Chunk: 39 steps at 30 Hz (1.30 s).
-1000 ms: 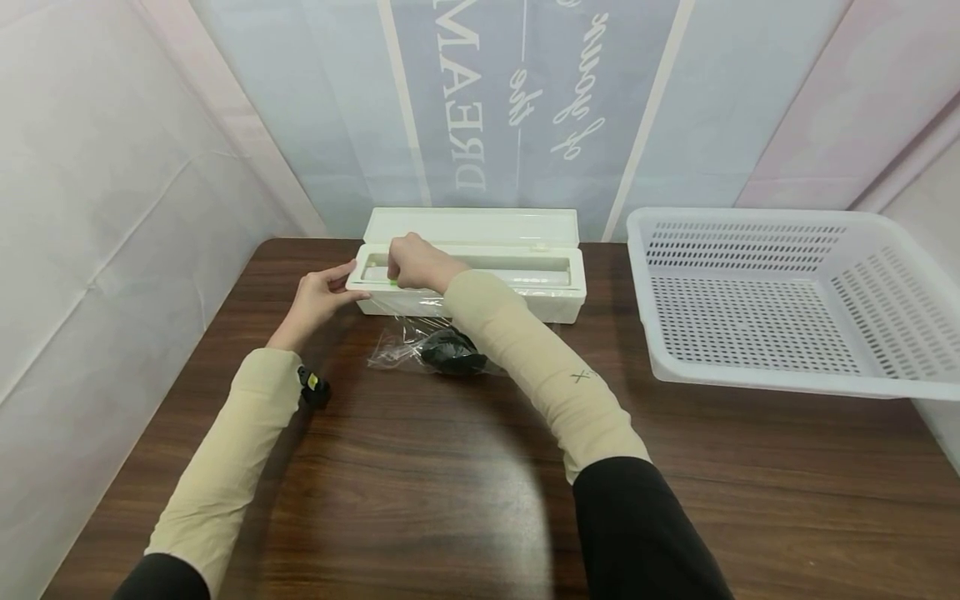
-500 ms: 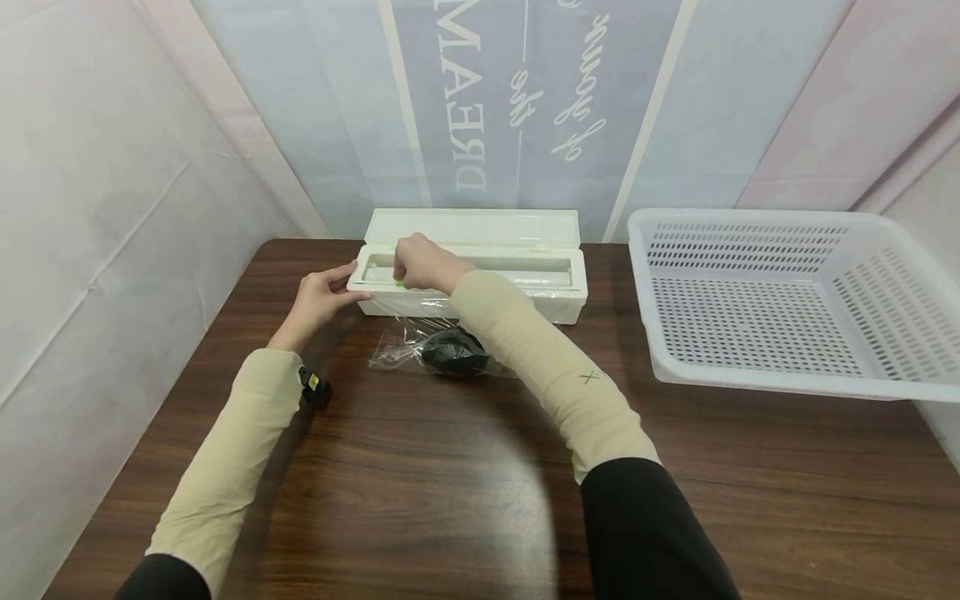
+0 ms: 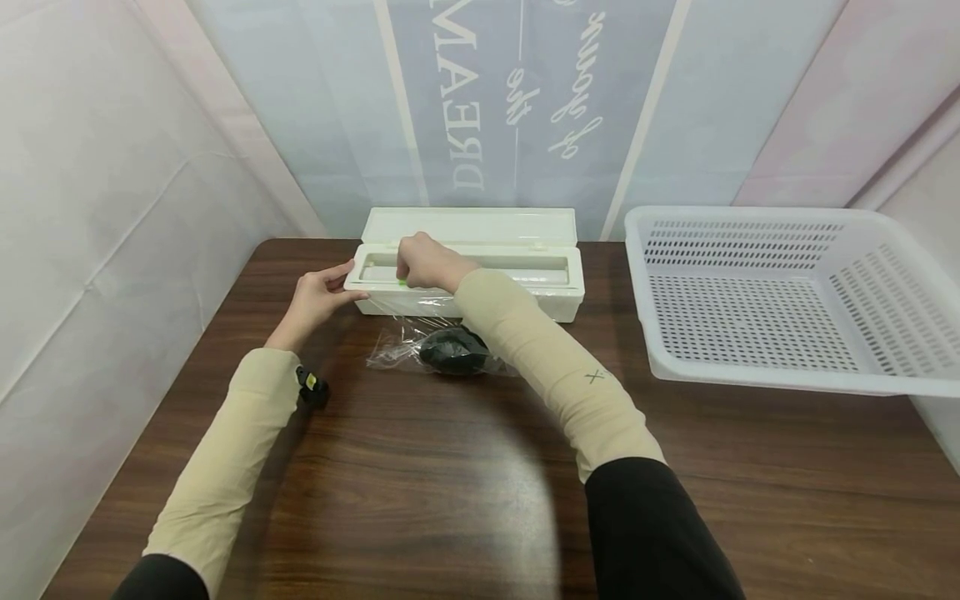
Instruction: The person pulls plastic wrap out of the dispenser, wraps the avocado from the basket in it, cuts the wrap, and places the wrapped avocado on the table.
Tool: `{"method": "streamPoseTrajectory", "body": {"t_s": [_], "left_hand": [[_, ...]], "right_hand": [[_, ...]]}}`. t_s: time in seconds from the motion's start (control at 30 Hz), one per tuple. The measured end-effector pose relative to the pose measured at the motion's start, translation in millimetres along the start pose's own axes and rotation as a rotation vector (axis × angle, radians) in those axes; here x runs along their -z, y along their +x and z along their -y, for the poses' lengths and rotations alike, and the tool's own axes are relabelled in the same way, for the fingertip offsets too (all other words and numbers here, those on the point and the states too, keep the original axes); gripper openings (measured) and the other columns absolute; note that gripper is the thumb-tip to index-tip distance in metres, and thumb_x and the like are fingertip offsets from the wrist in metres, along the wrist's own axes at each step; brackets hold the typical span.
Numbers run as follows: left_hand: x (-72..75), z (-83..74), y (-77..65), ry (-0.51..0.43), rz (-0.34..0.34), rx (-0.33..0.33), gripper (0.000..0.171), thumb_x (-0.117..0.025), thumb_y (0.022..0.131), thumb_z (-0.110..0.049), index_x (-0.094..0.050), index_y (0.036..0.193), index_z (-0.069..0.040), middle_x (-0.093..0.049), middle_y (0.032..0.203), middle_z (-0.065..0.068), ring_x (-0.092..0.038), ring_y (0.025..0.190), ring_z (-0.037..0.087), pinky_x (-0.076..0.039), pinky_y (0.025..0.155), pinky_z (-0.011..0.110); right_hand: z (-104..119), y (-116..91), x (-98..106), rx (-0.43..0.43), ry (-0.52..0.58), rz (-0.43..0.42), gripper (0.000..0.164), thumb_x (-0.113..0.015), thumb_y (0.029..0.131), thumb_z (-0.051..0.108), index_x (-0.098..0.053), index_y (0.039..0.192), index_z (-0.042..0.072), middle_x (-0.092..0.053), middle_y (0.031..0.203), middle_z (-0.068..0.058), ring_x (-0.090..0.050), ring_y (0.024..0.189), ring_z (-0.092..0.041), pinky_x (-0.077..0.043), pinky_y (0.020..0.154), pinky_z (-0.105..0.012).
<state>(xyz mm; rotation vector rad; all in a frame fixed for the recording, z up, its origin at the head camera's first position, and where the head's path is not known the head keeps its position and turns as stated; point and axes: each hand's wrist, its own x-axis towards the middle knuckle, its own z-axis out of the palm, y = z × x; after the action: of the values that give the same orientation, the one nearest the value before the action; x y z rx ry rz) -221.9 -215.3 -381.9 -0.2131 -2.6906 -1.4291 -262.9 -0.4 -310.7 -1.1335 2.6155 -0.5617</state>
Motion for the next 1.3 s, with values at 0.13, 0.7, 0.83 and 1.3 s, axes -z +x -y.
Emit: {"method": "streamPoseTrajectory", "body": {"t_s": [0.13,0.7,0.83,1.3], "left_hand": [[-0.2,0.1,0.2,0.006,-0.002,-0.005,0.063,-0.074,0.072,-0.009,-0.047,0.128,0.003,-0.048,0.127,0.022,-0.057,0.106,0.030,-0.050,0.080,0.026],[0.5,0.7,-0.1,0.018,0.009,0.006,0.064,-0.074,0.074,-0.010,-0.046,0.130,0.002,-0.047,0.129,0.022,-0.056,0.107,0.030,-0.050,0.082,0.029],[0.3,1.3,0.5,0.016,0.012,0.006,0.064,-0.074,0.074,-0.010,-0.045,0.130,0.002,-0.047,0.129,0.021,-0.056,0.108,0.029,-0.050,0.082,0.028],[-0.5,2.5,1.7,0.012,0.006,0.011,0.064,-0.074,0.073,-0.010,-0.046,0.129,0.002,-0.047,0.129,0.021,-0.056,0.108,0.029,-0.049,0.082,0.027]], "right_hand": [[-1,-1,1,-0.002,0.003,0.004,0.017,-0.064,0.077,0.000,-0.071,0.092,0.001,-0.069,0.091,-0.010,-0.065,0.085,-0.019,-0.052,0.076,-0.023],[-7,-8,4,-0.001,-0.010,0.003,0.022,-0.058,0.076,-0.003,-0.072,0.093,0.002,-0.070,0.091,-0.010,-0.065,0.083,-0.020,-0.052,0.076,-0.026],[-8,-10,4,-0.004,0.003,0.002,0.022,-0.058,0.076,-0.004,-0.071,0.093,0.001,-0.069,0.091,-0.011,-0.065,0.085,-0.021,-0.052,0.077,-0.026],[-9,-15,7,-0.013,0.010,0.013,0.020,-0.060,0.077,-0.003,-0.071,0.092,0.001,-0.069,0.091,-0.011,-0.065,0.086,-0.020,-0.052,0.077,-0.025]]}}
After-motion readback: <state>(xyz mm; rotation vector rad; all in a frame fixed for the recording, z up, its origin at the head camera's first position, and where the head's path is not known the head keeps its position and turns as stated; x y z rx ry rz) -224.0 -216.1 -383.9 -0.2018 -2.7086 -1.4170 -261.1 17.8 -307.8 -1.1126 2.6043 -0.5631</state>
